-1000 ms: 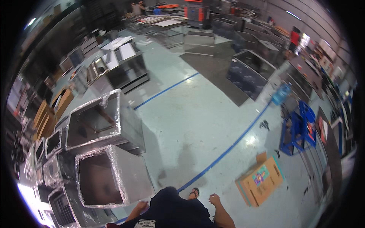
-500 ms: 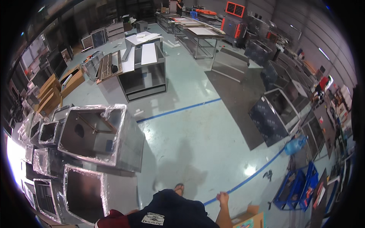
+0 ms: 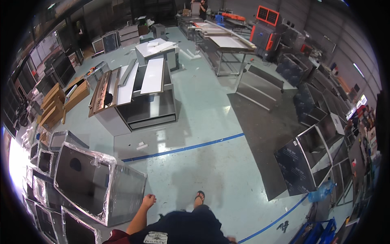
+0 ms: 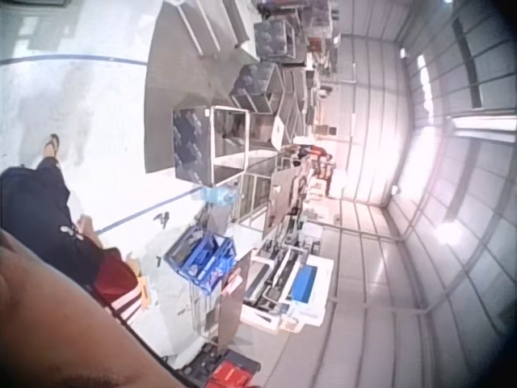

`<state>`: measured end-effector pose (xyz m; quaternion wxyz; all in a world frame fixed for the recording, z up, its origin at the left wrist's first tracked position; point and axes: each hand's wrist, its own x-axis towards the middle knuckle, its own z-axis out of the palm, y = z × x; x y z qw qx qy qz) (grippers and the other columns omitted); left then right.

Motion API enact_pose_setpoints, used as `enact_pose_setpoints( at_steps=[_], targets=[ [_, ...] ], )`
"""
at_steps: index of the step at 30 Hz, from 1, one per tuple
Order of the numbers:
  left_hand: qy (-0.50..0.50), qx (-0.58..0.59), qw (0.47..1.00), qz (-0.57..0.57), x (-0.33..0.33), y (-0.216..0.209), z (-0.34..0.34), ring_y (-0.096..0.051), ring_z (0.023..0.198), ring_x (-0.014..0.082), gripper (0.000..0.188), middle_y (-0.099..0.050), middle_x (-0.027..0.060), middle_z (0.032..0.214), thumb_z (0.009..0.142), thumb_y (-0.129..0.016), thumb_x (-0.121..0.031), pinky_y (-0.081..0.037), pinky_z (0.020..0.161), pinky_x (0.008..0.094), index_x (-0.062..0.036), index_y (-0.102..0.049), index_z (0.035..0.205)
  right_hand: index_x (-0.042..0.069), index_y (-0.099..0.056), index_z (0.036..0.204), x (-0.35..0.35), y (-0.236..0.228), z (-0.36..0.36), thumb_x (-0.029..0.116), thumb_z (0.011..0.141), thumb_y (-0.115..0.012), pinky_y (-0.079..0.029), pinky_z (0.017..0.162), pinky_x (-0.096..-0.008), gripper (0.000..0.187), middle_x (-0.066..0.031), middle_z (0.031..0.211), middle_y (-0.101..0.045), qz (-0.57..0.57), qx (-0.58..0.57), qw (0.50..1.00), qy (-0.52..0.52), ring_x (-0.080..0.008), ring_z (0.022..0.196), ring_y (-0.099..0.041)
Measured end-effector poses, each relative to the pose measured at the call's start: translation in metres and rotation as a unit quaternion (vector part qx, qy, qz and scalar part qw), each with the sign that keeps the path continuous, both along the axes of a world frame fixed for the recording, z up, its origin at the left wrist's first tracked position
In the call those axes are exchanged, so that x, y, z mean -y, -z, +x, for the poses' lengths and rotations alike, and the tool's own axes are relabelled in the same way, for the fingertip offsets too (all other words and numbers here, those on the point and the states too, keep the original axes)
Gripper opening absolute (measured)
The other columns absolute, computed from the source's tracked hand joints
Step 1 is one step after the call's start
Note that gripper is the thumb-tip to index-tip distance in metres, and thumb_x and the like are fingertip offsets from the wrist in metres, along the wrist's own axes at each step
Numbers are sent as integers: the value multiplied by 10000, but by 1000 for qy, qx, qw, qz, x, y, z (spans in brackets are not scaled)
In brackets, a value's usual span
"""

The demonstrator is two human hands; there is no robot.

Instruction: The person cuts white foam sheets with a utility knife and wraps them with clear packing tape using a handheld dispenser. The person places the wrapped foam pieces onto a large white panel in a workshop.

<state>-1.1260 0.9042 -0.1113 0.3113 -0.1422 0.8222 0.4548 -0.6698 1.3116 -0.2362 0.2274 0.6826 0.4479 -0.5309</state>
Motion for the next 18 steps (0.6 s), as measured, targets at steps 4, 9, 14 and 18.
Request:
enact_pose_setpoints(
  at_steps=[4, 9, 14, 18],
  targets=[
    [-71, 126, 989, -21, -27, -8, -32, -706, 703, 196, 361, -735, 109, 840, 962, -584, -255, -572, 589, 367, 52, -662, 1135, -8, -683, 829, -213, -18, -237, 145, 924, -589, -545, 481, -423, 203, -156, 720, -687, 205, -97, 955, -191, -265, 582, -682],
    [-64, 232, 960, -144, -68, -6, -64, -716, 720, 247, 396, -745, 142, 835, 947, -585, -313, -574, 656, 403, 35, -692, 1102, -22, -633, 1058, -388, -156, -624, 125, 975, -575, -551, 564, -306, 179, -111, 829, -695, 304, -352, 874, -141, -172, 673, -679],
    [0, 299, 942, -152, -137, 33, -203, -720, 743, 271, 417, -745, 159, 841, 935, -582, -342, -568, 711, 406, 32, -702, 1070, 6, -649, 1054, -415, -256, -846, 59, 1002, -534, -531, 626, -285, 137, -94, 857, -702, 293, -547, 773, -129, -149, 707, -659],
    [122, 239, 953, -139, -215, 62, -402, -724, 762, 290, 435, -746, 172, 846, 925, -579, -366, -563, 755, 408, 30, -711, 1045, 14, -636, 1025, -427, -175, -879, 101, 1000, -556, -535, 624, -294, 121, -94, 840, -693, 321, -424, 836, -136, -143, 709, -653]
  ],
)
